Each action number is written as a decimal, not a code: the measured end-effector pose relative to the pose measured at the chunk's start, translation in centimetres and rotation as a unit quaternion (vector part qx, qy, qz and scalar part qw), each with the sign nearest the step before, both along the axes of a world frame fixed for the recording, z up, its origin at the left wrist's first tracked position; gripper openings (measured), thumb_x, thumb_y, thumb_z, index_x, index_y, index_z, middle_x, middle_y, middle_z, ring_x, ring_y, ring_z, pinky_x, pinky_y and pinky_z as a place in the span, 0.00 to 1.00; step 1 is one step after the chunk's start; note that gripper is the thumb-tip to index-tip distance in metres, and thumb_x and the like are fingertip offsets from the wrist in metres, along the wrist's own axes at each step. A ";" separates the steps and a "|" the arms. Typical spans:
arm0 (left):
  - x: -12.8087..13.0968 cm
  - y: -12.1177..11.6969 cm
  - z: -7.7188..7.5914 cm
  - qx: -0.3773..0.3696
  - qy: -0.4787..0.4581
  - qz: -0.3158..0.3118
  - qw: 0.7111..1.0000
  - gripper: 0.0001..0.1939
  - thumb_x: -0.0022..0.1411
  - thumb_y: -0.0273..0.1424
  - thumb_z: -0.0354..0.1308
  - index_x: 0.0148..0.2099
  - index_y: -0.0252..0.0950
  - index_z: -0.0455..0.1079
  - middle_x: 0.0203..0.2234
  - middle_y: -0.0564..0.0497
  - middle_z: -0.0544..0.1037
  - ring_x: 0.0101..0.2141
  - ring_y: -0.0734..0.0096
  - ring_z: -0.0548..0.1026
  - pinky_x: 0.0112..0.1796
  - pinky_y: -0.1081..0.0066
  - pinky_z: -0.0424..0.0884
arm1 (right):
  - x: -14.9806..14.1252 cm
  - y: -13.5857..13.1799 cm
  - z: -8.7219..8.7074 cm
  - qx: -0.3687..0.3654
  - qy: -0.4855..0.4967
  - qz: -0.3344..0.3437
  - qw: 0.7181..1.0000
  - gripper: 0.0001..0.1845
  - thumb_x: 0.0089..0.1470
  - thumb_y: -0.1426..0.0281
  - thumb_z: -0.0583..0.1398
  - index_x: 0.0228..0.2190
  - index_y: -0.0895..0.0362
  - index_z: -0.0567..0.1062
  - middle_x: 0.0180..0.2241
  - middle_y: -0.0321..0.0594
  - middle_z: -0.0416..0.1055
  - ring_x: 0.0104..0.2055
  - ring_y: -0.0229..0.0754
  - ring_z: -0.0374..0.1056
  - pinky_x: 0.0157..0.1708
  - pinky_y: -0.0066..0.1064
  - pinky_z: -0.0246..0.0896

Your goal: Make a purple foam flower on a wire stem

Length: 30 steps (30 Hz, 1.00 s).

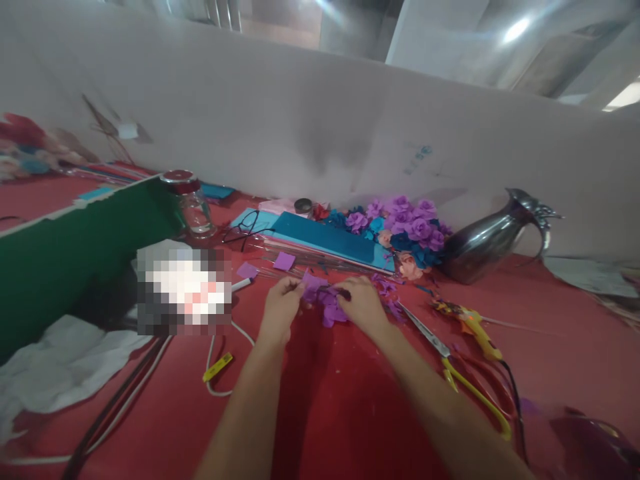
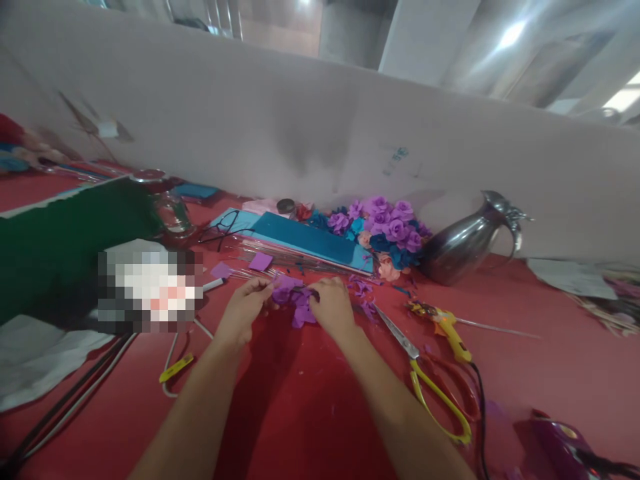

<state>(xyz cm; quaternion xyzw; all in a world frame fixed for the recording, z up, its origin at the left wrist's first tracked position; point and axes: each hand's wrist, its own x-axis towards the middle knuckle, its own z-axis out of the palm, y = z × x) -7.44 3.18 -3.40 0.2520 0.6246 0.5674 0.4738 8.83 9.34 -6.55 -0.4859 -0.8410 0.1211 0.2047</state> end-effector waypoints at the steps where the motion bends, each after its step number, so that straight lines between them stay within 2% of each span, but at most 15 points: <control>1: 0.0 0.0 -0.1 -0.012 0.002 -0.003 1.000 0.07 0.49 0.27 0.61 0.24 0.36 0.65 0.13 0.57 0.68 0.16 0.75 0.70 0.20 0.78 0.58 | -0.1 0.2 -0.1 -0.002 0.011 -0.004 1.000 0.13 0.50 0.77 0.58 0.34 0.53 0.81 0.36 0.40 0.79 0.41 0.45 0.69 0.46 0.36 0.55; 6: 0.0 0.1 -0.2 -0.043 0.010 0.002 0.999 0.06 0.48 0.25 0.59 0.24 0.35 0.65 0.19 0.54 0.73 0.19 0.75 0.72 0.22 0.77 0.61 | 0.5 -0.6 0.3 0.036 0.079 -0.030 0.996 0.10 0.54 0.74 0.59 0.33 0.54 0.81 0.35 0.41 0.79 0.42 0.46 0.68 0.45 0.37 0.57; 10: -0.6 0.1 -0.1 -0.036 0.015 0.032 0.999 0.04 0.50 0.26 0.56 0.25 0.35 0.65 0.19 0.56 0.72 0.20 0.75 0.72 0.22 0.77 0.60 | 1.6 -2.5 0.5 0.050 0.070 0.047 0.995 0.16 0.51 0.80 0.57 0.34 0.52 0.81 0.36 0.39 0.78 0.43 0.46 0.65 0.46 0.36 0.58; 12: -0.8 0.2 -0.2 -0.027 0.019 0.044 0.999 0.04 0.51 0.26 0.55 0.25 0.35 0.65 0.19 0.56 0.72 0.20 0.76 0.71 0.22 0.77 0.59 | 1.9 -2.8 0.5 0.044 0.056 0.051 0.996 0.19 0.47 0.83 0.56 0.35 0.53 0.81 0.37 0.40 0.78 0.43 0.46 0.64 0.46 0.36 0.58; 14: -0.9 0.2 -0.5 -0.023 0.036 0.031 0.999 0.04 0.52 0.27 0.55 0.25 0.36 0.65 0.18 0.57 0.72 0.20 0.76 0.71 0.22 0.77 0.59 | 2.0 -2.3 0.5 0.037 0.048 0.015 0.998 0.19 0.47 0.82 0.55 0.36 0.55 0.81 0.37 0.41 0.78 0.43 0.46 0.65 0.47 0.36 0.57; 16: -0.9 0.3 -1.2 -0.017 0.079 -0.006 0.997 0.05 0.53 0.28 0.55 0.26 0.37 0.64 0.17 0.57 0.70 0.19 0.74 0.71 0.22 0.76 0.61 | 1.7 -1.2 0.6 0.013 0.018 -0.014 1.000 0.16 0.50 0.79 0.56 0.38 0.56 0.80 0.38 0.43 0.77 0.44 0.47 0.66 0.47 0.37 0.56; 18: -1.0 0.5 -2.1 0.004 0.147 -0.054 0.988 0.05 0.53 0.28 0.54 0.25 0.38 0.64 0.17 0.58 0.69 0.18 0.74 0.70 0.23 0.74 0.62 | 1.3 -0.1 0.6 -0.019 -0.019 -0.015 1.000 0.12 0.51 0.76 0.58 0.37 0.57 0.79 0.38 0.45 0.77 0.43 0.47 0.67 0.46 0.37 0.56; 21: -1.3 0.7 -3.5 0.016 0.233 -0.077 0.969 0.04 0.52 0.28 0.55 0.25 0.39 0.66 0.18 0.56 0.70 0.20 0.72 0.71 0.25 0.73 0.65 | 0.8 0.9 0.5 -0.047 -0.041 0.003 0.998 0.08 0.50 0.75 0.60 0.34 0.58 0.78 0.35 0.45 0.76 0.39 0.45 0.69 0.41 0.33 0.58; 25: -1.6 0.9 -4.4 0.007 0.219 -0.082 0.972 0.05 0.54 0.29 0.54 0.26 0.39 0.68 0.22 0.54 0.74 0.22 0.71 0.74 0.27 0.72 0.67 | 0.8 1.1 0.1 -0.055 -0.041 0.018 0.997 0.09 0.51 0.78 0.57 0.32 0.58 0.77 0.33 0.42 0.75 0.36 0.41 0.69 0.37 0.29 0.58; 30: -1.5 0.9 -4.3 -0.006 0.228 -0.086 0.970 0.05 0.53 0.29 0.54 0.26 0.39 0.68 0.22 0.54 0.75 0.22 0.70 0.75 0.28 0.72 0.66 | 1.0 1.4 -0.1 -0.042 -0.043 0.040 0.997 0.11 0.55 0.78 0.54 0.37 0.58 0.75 0.39 0.44 0.72 0.42 0.43 0.67 0.42 0.32 0.58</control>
